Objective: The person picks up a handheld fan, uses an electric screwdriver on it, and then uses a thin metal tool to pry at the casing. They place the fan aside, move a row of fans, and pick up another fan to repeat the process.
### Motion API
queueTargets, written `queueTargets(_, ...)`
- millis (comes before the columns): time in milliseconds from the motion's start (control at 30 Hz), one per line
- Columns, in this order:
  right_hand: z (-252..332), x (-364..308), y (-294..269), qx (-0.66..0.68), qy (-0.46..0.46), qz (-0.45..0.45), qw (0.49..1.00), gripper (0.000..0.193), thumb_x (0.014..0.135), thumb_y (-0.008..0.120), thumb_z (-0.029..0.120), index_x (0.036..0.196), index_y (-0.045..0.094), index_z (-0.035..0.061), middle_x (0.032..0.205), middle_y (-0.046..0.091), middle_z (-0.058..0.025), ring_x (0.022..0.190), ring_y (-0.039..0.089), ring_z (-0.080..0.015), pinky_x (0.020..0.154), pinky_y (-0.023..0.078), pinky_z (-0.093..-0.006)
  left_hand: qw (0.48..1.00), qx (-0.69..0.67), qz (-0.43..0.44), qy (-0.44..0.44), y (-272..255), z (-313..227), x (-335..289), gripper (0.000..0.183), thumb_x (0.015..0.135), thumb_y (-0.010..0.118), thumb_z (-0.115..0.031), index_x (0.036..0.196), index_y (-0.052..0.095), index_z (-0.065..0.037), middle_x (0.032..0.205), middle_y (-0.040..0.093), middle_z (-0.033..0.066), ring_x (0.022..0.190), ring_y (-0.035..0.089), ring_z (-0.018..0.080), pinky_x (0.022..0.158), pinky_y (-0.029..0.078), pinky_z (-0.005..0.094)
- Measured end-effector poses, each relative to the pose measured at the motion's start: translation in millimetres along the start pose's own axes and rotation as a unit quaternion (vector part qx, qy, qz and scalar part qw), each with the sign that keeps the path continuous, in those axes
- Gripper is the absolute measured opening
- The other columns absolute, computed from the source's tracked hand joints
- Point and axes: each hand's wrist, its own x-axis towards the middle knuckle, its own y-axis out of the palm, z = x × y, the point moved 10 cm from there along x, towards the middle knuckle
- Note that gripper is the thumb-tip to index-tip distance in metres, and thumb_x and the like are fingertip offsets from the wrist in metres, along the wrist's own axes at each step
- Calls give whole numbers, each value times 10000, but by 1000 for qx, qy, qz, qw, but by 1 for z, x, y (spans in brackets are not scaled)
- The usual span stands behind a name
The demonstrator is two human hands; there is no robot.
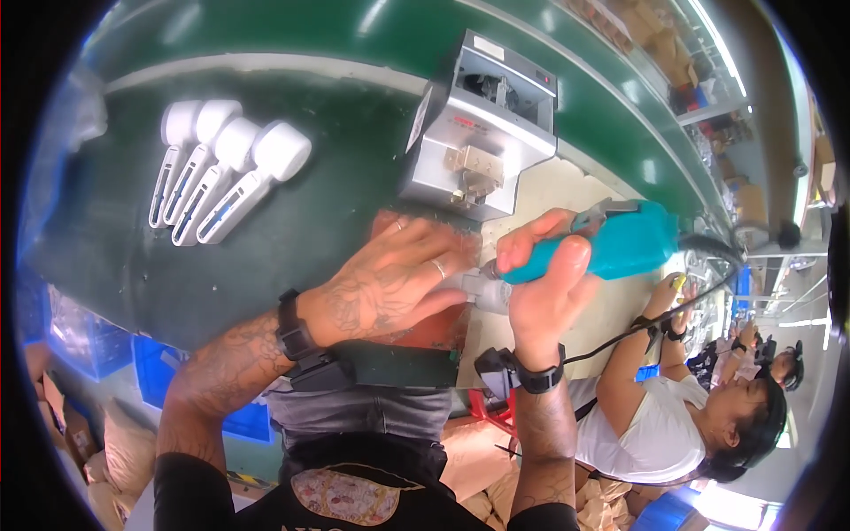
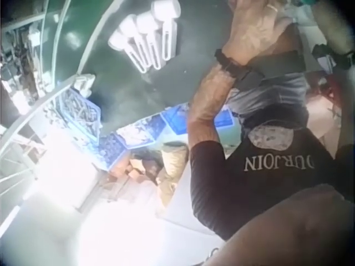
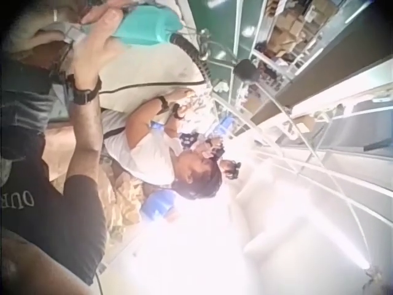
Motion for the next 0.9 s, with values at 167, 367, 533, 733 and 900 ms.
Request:
queueTargets(167, 20, 28, 4, 24, -30, -42, 998, 586, 1043, 548, 553, 1129, 550, -26, 724, 555, -81, 640, 553, -198, 616, 471, -330, 999, -17, -20, 25, -2, -4, 0, 402, 824, 790, -163, 1205, 683, -91, 1147, 672, 82, 1076, 610, 287, 955, 508, 419)
queueTargets(367, 8, 62, 36, -46, -91, -18, 995, 504, 1067, 530, 489, 1100, 556, -13, 754, 605, -82, 706, 627, -202, 637, 503, -325, 1000, -9, -3, 24, -2, -1, -3, 411, 811, 756, -148, 1209, 684, -76, 1138, 669, 94, 1075, 605, 286, 966, 505, 417)
queueTargets(533, 2, 60, 35, -32, -86, 10, 996, 456, 1076, 530, 446, 1084, 556, -10, 758, 614, -74, 687, 618, -181, 629, 501, -313, 999, -8, -8, 38, -3, -5, 0, 414, 818, 751, -167, 1217, 682, -78, 1154, 671, 97, 1085, 605, 293, 972, 504, 419)
queueTargets(733, 10, 28, 25, -32, -37, -5, 999, 543, 1052, 541, 521, 1112, 560, -18, 747, 617, -103, 656, 591, -198, 612, 485, -322, 1000, 2, 5, 19, -1, 0, -1, 396, 841, 755, -173, 1219, 681, -81, 1172, 673, 97, 1102, 610, 302, 979, 502, 424)
queueTargets(900, 32, -10, -5, -13, 7, -39, 999, 786, 933, 564, 746, 1109, 531, -19, 668, 519, -71, 589, 523, -193, 562, 435, -341, 1000, -6, 22, 20, 2, -2, 3, 391, 853, 774, -179, 1222, 682, -89, 1182, 673, 96, 1115, 610, 306, 964, 506, 433)
